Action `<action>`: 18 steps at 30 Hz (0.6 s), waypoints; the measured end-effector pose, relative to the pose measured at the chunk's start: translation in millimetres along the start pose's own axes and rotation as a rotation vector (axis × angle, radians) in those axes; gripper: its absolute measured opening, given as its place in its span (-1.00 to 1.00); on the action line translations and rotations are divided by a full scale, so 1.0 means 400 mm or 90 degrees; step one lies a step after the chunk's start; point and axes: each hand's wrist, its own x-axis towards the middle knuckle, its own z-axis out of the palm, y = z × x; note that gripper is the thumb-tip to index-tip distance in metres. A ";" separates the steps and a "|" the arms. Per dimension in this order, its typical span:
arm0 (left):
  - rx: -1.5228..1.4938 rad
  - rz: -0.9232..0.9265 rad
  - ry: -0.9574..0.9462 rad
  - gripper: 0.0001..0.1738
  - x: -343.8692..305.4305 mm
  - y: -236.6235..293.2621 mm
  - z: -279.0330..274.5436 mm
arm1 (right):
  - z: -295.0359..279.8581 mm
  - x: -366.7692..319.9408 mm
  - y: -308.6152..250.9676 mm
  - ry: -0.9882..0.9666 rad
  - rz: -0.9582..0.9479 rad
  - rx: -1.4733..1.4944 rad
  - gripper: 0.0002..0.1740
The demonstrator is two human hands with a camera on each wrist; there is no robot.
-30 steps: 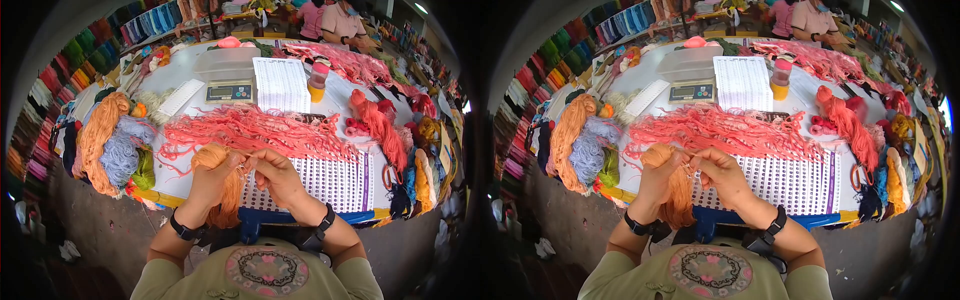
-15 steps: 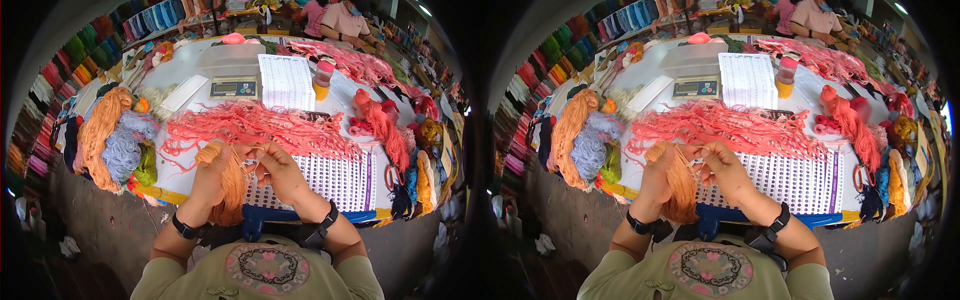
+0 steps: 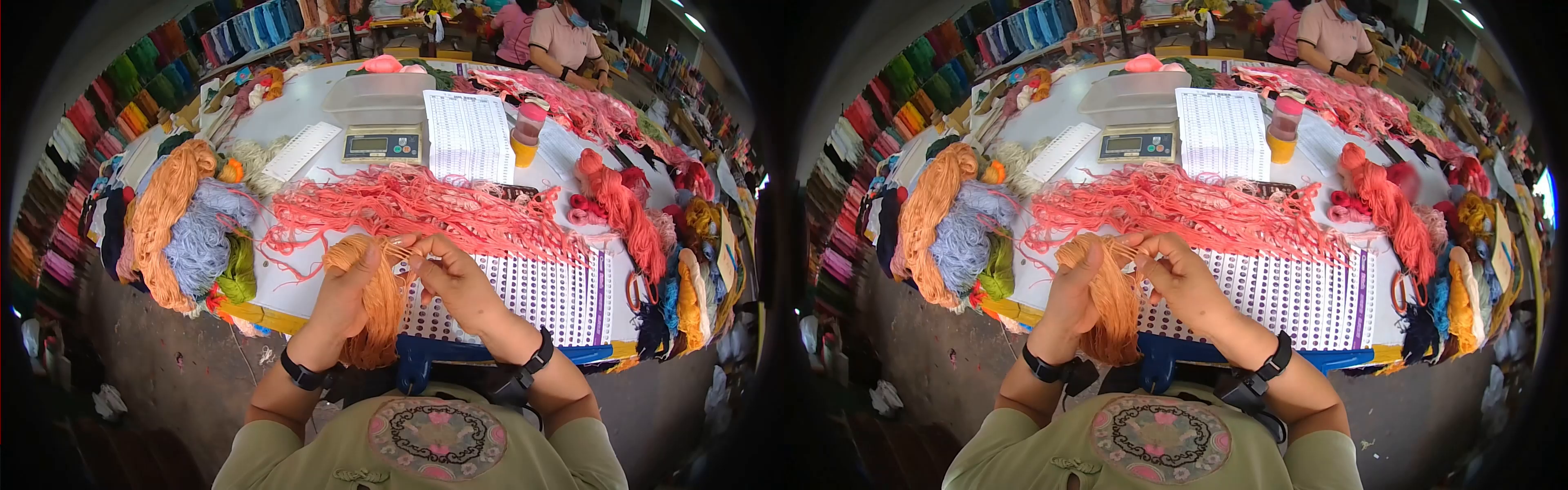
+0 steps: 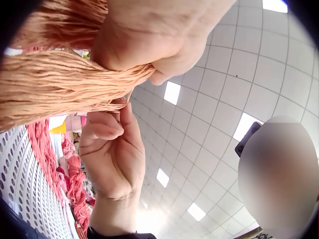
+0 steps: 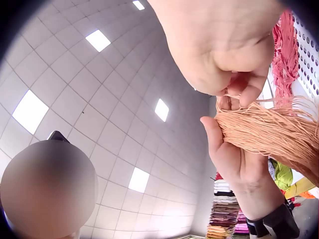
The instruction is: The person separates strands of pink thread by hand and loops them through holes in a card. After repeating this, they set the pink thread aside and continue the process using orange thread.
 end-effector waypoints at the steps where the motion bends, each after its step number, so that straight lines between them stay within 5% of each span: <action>1: -0.001 0.001 0.000 -0.52 -0.001 0.002 0.001 | -0.003 0.000 -0.010 -0.006 0.055 0.047 -0.87; 4: 0.031 0.015 -0.007 -0.64 0.001 0.007 0.000 | -0.012 0.002 -0.027 -0.035 0.121 0.055 -0.93; 6: 0.374 0.177 -0.055 -0.69 0.014 0.013 -0.009 | -0.018 0.002 -0.047 -0.058 0.134 0.017 -0.91; 7: 0.372 0.176 -0.052 -0.69 0.007 0.033 -0.017 | -0.021 0.000 -0.067 -0.100 0.110 -0.034 -0.90; 9: 0.093 -0.133 -0.049 -0.69 -0.024 0.105 -0.048 | -0.050 0.002 -0.094 -0.075 0.020 -0.090 -0.87; 12: -0.036 -0.012 0.075 -0.71 -0.048 0.184 -0.151 | -0.194 0.004 -0.096 0.247 -0.130 -0.148 -0.84; 13: -0.095 0.019 0.095 -0.74 -0.055 0.212 -0.207 | -0.250 0.002 -0.094 0.295 -0.155 -0.023 -0.84; 15: -0.201 0.059 0.140 -0.80 -0.077 0.276 -0.353 | -0.378 -0.043 -0.093 0.328 -0.056 0.289 -0.85; 16: -0.247 0.065 0.167 -0.82 -0.100 0.313 -0.438 | -0.519 -0.081 -0.038 0.200 -0.068 0.338 -0.85; 18: -0.214 0.106 0.264 -0.80 -0.161 0.376 -0.628 | -0.656 -0.142 -0.023 0.280 -0.074 0.340 -0.87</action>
